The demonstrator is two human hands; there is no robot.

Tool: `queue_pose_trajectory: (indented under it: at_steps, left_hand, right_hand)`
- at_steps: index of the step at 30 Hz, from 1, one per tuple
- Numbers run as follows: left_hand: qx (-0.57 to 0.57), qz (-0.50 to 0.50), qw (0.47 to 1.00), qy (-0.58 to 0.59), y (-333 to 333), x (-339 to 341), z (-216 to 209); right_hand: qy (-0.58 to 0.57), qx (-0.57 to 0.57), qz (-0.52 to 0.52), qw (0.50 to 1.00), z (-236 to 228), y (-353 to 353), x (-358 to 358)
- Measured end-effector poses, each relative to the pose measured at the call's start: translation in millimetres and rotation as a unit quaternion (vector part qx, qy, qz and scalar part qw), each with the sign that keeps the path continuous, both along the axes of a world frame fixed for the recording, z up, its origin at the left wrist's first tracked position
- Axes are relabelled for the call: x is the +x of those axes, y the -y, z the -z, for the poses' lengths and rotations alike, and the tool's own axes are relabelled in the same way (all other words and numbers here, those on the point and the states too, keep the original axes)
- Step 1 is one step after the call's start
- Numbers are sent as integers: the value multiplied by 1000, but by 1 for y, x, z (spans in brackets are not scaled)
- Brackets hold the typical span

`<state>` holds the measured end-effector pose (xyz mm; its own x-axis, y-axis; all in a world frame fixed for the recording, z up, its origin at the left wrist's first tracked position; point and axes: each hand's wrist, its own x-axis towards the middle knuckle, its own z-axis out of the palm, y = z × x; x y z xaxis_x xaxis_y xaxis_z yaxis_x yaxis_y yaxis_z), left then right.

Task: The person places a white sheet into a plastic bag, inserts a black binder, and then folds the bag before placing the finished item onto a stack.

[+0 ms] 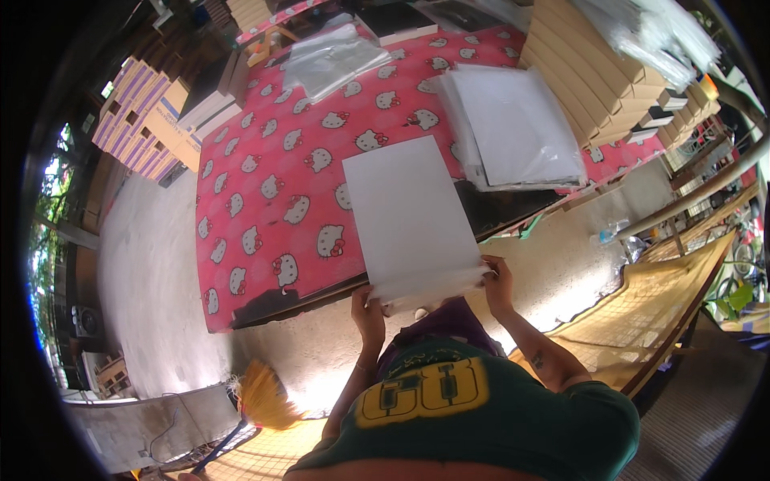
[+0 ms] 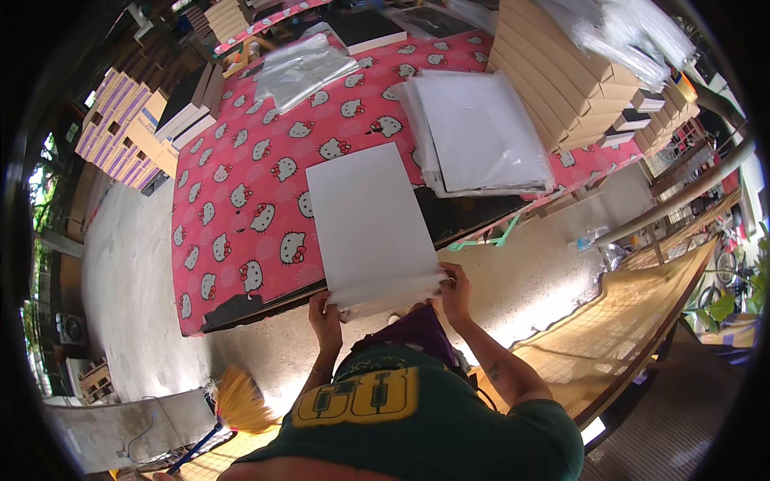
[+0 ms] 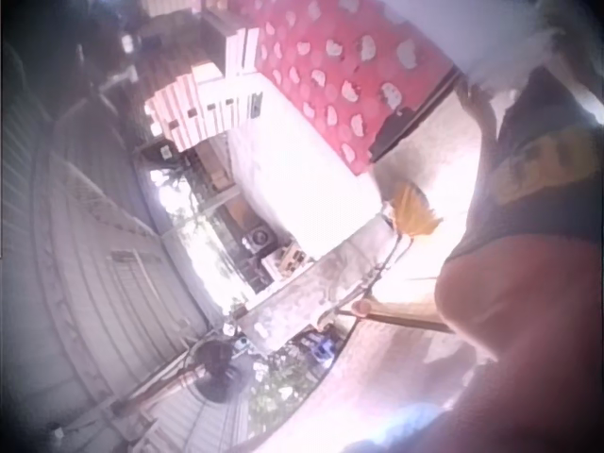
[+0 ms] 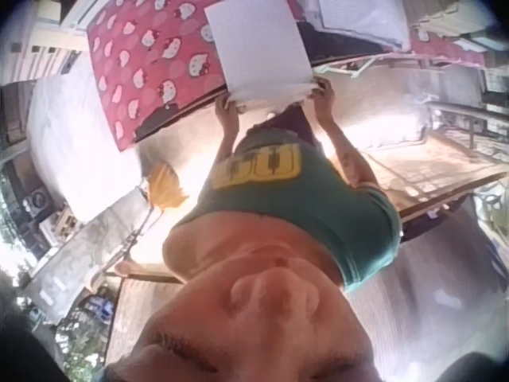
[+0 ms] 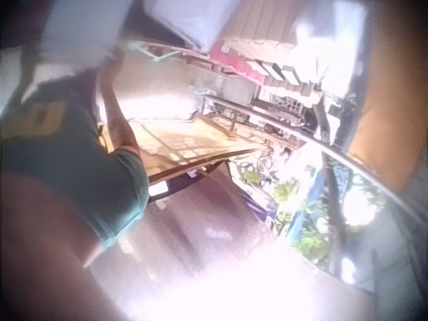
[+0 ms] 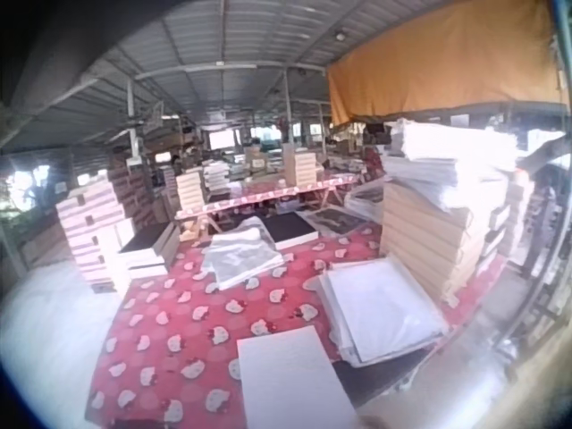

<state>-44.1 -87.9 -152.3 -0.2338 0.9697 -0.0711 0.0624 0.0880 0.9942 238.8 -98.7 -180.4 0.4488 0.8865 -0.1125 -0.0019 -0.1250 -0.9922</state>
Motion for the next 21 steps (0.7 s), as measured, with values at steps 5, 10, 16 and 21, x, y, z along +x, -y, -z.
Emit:
queue_pose_trajectory:
  at_steps: [5, 10, 16, 21]
  left_hand:
    - [-13, 130, 967, 219, -15, -49, -66]
    - [57, 203, 857, 470, -49, -74, -163]
    - [149, 167, 808, 546, -154, -27, -216]
    - [92, 135, 806, 569, -228, -8, -137]
  right_hand:
    - [-228, 6, -262, 938, -90, -19, 48]
    - [-429, 206, -324, 818, -233, -46, 21]
    - [-488, 241, -249, 801, -254, -152, 8]
    - [-539, 181, -189, 801, -165, -224, 27]
